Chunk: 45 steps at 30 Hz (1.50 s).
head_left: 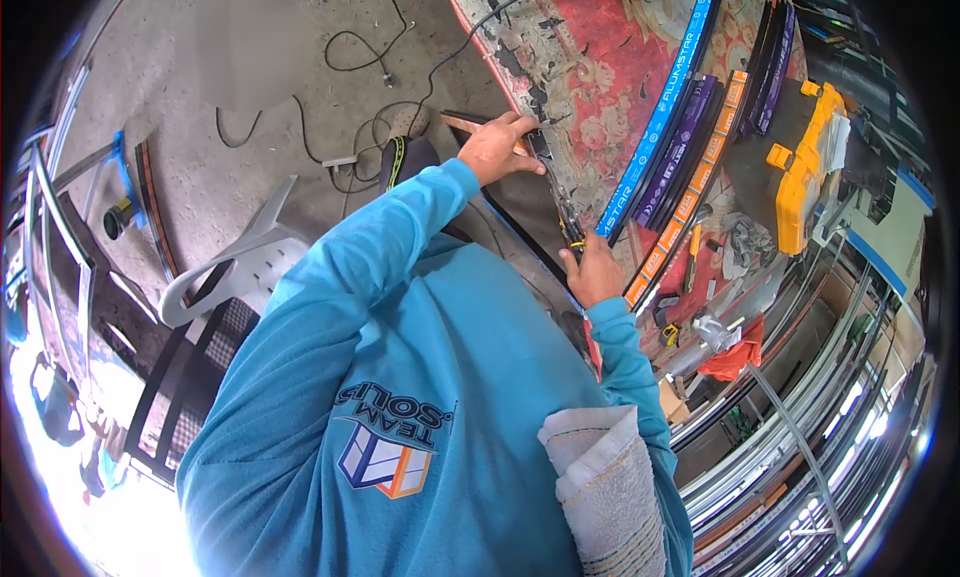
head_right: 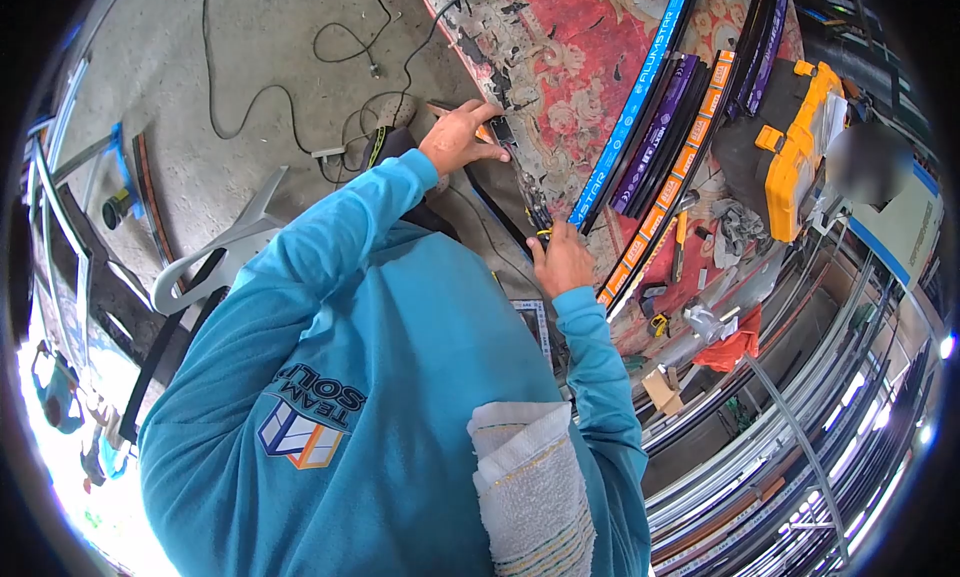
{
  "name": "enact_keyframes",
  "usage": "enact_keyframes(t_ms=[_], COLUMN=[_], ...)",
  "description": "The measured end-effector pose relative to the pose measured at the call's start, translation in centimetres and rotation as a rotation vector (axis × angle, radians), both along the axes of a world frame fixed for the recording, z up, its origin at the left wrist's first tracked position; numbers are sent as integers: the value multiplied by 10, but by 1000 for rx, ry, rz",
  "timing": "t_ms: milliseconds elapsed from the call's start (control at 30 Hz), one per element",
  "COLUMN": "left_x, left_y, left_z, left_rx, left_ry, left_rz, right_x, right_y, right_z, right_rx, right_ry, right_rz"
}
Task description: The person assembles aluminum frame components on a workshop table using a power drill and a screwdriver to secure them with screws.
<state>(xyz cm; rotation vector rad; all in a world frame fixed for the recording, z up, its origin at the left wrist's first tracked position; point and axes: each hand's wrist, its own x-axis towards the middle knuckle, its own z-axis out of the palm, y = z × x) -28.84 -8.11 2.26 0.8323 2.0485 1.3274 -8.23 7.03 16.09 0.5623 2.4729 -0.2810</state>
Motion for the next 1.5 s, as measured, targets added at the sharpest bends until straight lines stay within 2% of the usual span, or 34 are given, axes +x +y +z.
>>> enact_keyframes(t_ms=[367,667,733,800,867,933,1000,1033,1100,1133,1200,1267,1333,1367,1433,1500], left_x=[1,2,1,-1,-1,-1,4,-1,-10,-13,-20,-33,-44,-47,-57,-67], left_y=[2,2,1,0,-1,-1,5,6,10,9,13,10,6,4,-1,-6], left_z=[0,1,6,11,14,14,-2,10,10,15,4,2,6,1,-1,-6], left_rx=[-5,45,73,46,12,-22,-32,-91,-108,-146,-160,-191,-141,-126,-179,-233], left_ry=[-5,-15,-19,-25,20,4,-14,-75,-33,-51,-72,-112,-155,-150,-153,-151], left_rz=[17,38,32,9,8,13,18,-29,-82,-135,-175,-221,-299,-293,-319,-343], right_x=[6,15,14,21,0,13,-13,-30,-77,-99,-140,-189,-230,-248,-277,-288], right_y=[-5,11,9,8,6,12,24,33,53,70,104,123,135,134,116,116], right_z=[-8,-16,-11,-9,30,12,2,-5,-24,-44,-88,-87,-85,-74,-47,-64], right_rx=[4,35,-34,-53,-181,-197,-333,-299,-252,-253,-398,-327,-55,-60,297,268], right_ry=[-13,88,66,184,-3,327,434,497,620,655,725,712,556,559,412,311], right_rz=[-41,-28,-102,-142,-297,-374,-544,-543,-557,-548,-695,-696,-780,-787,-796,-744])
